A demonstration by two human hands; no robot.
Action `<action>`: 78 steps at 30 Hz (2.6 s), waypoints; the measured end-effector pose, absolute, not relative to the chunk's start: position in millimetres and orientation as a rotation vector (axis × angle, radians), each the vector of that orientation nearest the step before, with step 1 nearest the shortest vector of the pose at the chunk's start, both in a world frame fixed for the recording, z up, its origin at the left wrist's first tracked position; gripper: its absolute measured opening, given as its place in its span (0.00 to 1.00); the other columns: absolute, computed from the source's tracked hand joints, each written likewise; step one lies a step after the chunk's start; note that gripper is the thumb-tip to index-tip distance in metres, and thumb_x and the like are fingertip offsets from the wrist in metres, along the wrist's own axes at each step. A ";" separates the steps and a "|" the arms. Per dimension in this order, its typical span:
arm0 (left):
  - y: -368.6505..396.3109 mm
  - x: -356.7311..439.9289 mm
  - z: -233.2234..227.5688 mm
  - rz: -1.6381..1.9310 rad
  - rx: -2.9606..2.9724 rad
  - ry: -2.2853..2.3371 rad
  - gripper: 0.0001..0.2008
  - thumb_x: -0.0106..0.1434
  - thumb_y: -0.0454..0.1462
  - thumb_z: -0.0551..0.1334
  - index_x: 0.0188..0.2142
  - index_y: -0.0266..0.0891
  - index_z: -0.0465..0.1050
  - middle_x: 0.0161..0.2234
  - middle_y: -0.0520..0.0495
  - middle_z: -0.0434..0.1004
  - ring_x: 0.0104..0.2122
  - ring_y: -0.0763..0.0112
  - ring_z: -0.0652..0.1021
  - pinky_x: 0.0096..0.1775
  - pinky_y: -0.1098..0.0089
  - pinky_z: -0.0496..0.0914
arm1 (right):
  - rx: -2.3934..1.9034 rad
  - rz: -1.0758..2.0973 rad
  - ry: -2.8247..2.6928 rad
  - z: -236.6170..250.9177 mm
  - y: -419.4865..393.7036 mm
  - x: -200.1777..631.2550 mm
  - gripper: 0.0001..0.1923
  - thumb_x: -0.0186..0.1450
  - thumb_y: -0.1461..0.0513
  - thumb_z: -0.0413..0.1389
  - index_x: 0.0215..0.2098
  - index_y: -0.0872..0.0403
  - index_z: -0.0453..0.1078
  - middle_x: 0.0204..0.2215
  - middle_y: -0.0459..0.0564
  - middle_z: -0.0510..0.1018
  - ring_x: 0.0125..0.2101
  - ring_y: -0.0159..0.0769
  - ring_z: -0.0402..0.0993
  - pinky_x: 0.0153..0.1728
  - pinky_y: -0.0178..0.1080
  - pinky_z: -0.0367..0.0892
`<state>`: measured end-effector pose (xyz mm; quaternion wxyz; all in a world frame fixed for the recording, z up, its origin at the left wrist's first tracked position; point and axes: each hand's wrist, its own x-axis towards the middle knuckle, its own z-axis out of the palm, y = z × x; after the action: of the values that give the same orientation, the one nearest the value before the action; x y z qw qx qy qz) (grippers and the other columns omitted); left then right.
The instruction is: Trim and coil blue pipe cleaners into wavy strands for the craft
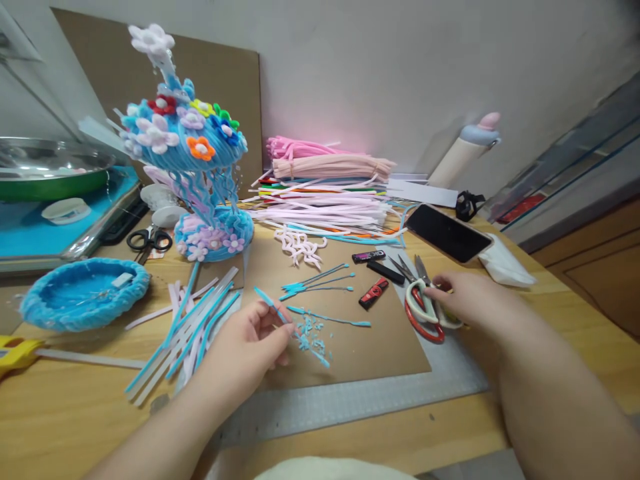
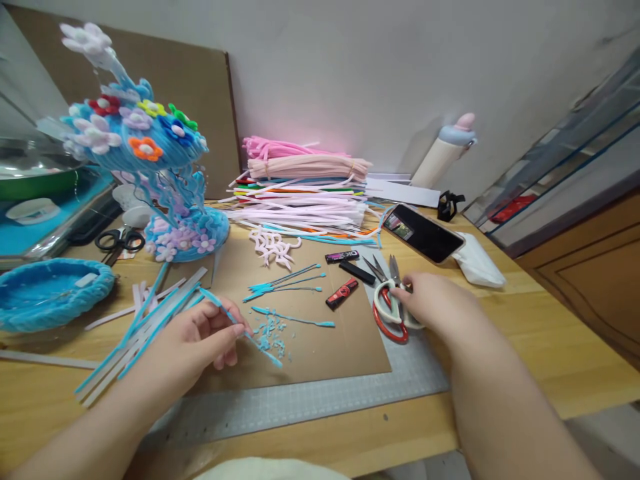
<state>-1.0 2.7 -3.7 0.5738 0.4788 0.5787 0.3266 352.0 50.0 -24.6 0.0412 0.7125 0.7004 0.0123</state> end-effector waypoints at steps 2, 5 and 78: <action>1.6 -0.8 -1.8 0.767 1.136 1.358 0.09 0.55 0.40 0.62 0.30 0.37 0.67 0.20 0.57 0.68 0.17 0.77 0.71 0.20 0.76 0.64 | 2.221 -0.068 2.131 -26.3 49.7 349.3 0.15 0.64 0.54 0.48 0.39 0.55 0.71 0.27 0.54 0.78 0.24 0.37 0.74 0.22 0.34 0.56; 0.4 -0.5 0.9 0.753 1.147 1.358 0.09 0.55 0.41 0.62 0.30 0.38 0.67 0.19 0.57 0.68 0.18 0.76 0.71 0.21 0.75 0.64 | 2.276 -0.172 2.101 -26.8 49.4 348.1 0.15 0.63 0.56 0.48 0.43 0.57 0.66 0.27 0.54 0.78 0.22 0.37 0.73 0.21 0.34 0.55; -29.6 30.1 -38.6 0.321 2.124 1.275 0.31 0.66 0.45 0.51 0.65 0.37 0.45 0.66 0.40 0.48 0.64 0.62 0.52 0.62 0.55 0.54 | 2.315 -2.950 1.784 -31.0 43.6 234.0 0.10 0.54 0.59 0.62 0.29 0.54 0.67 0.22 0.41 0.68 0.22 0.26 0.61 0.24 0.31 0.57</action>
<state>30.1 -29.6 -38.6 0.3163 0.8066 0.4842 0.1220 234.0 43.6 -31.0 -0.4843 0.4878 0.3758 -0.6215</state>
